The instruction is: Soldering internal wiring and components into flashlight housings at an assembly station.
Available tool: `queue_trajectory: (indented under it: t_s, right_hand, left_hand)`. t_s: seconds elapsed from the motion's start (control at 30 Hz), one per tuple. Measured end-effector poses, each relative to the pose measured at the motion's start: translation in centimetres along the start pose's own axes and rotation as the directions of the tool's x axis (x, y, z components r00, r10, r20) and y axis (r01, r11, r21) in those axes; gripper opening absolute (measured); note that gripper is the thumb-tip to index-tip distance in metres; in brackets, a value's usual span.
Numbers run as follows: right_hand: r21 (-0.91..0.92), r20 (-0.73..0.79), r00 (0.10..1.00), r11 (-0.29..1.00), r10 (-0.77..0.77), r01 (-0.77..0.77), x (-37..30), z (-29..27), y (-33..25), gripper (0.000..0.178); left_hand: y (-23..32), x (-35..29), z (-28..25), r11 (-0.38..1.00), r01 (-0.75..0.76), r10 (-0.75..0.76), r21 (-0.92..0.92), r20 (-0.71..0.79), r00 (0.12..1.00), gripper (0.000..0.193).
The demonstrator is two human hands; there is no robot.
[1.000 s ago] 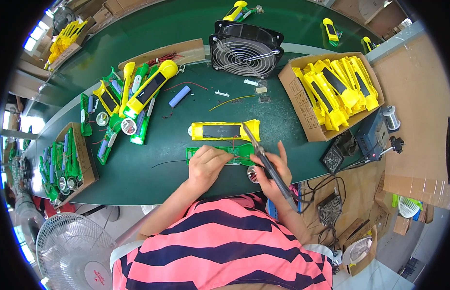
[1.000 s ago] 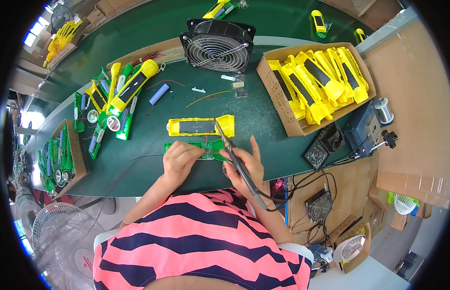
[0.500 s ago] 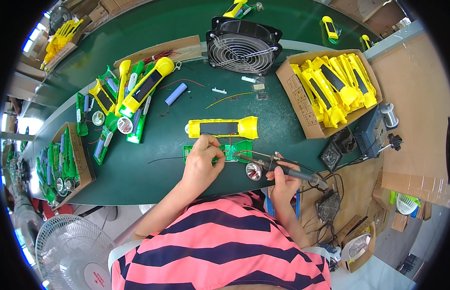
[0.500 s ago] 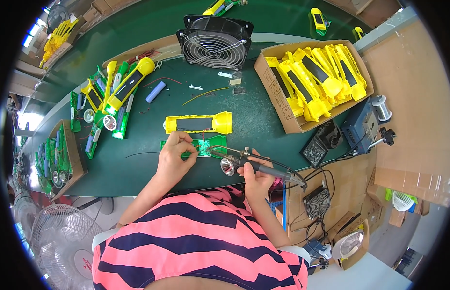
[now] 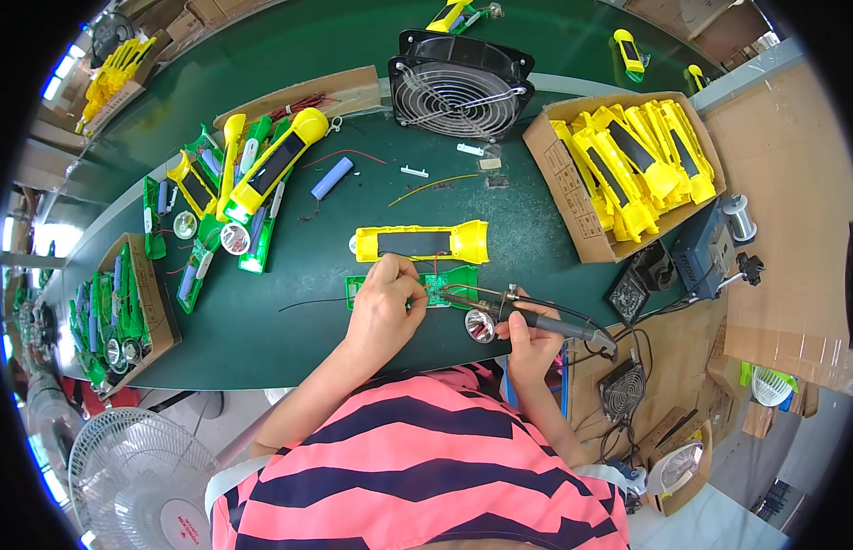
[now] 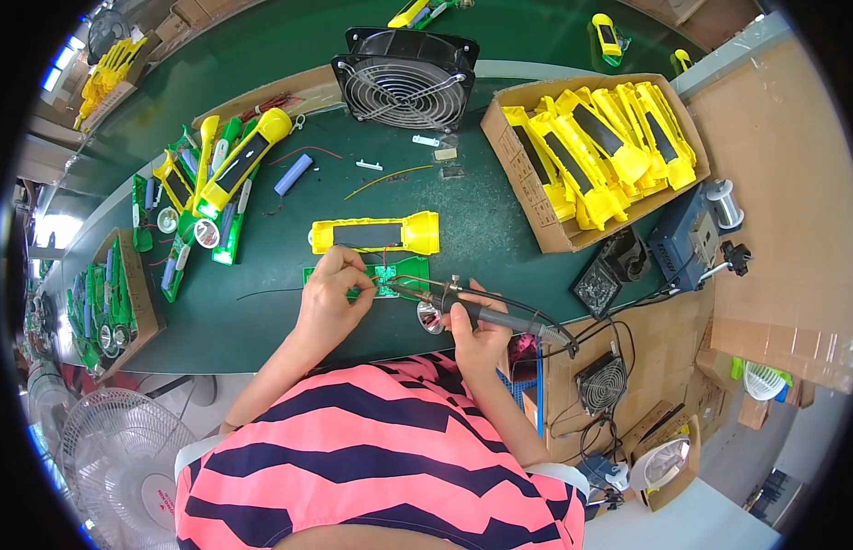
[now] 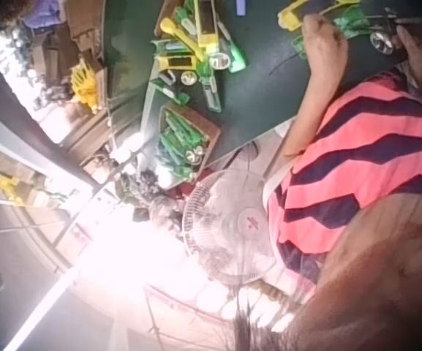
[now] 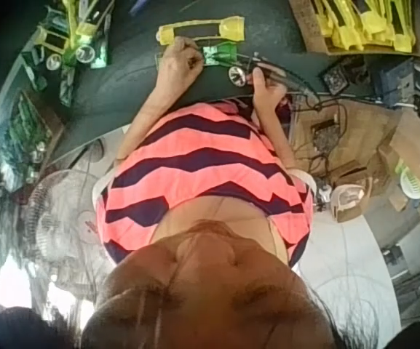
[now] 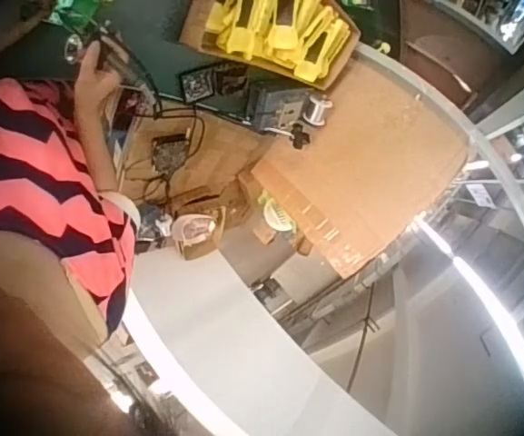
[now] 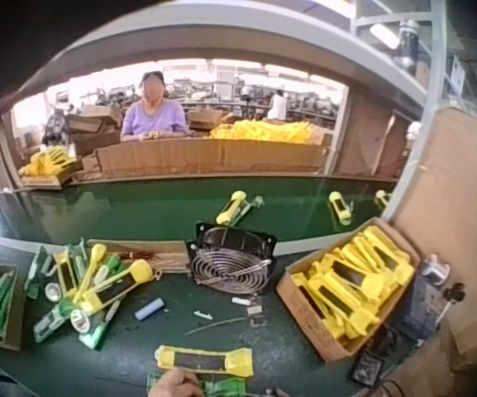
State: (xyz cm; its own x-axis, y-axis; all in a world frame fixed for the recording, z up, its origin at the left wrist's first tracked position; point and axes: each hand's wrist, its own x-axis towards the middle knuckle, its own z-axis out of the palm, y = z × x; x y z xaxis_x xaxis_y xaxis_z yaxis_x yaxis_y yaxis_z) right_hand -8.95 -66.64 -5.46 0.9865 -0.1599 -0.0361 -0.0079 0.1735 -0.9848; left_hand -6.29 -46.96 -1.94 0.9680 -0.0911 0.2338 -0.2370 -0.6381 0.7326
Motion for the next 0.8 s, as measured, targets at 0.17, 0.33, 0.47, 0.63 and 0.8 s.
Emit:
queue_trajectory:
  t_s: [0.17,0.33,0.47,0.63,0.8]
  right_hand:
    - [0.000,-0.017,1.000,1.000,-0.005,0.005,0.1,0.4,-0.6,0.020]
    - [-0.043,0.021,1.000,0.999,-0.021,0.021,0.2,0.0,-0.3,0.019]
    - [0.065,-0.023,1.000,0.998,-0.014,0.015,0.4,0.1,-1.5,0.018]
    - [0.008,-0.109,0.993,0.999,-0.042,0.044,0.5,0.1,-1.7,0.020]
    - [0.039,-0.047,0.998,0.998,-0.041,0.043,0.1,-0.6,-1.1,0.020]
  left_hand:
    - [0.0,0.0,-0.1,1.000,-0.008,0.008,-0.014,0.004,1.000,0.010]
    - [-0.2,0.0,-0.1,1.000,0.014,-0.015,0.016,0.026,1.000,0.010]
    - [-0.2,0.0,-0.1,0.999,0.016,-0.017,0.031,0.026,1.000,0.010]
    - [-0.2,0.2,0.0,0.999,0.016,-0.017,0.037,0.028,0.999,0.010]
    - [0.1,0.4,0.0,1.000,-0.001,0.001,0.009,0.020,1.000,0.010]
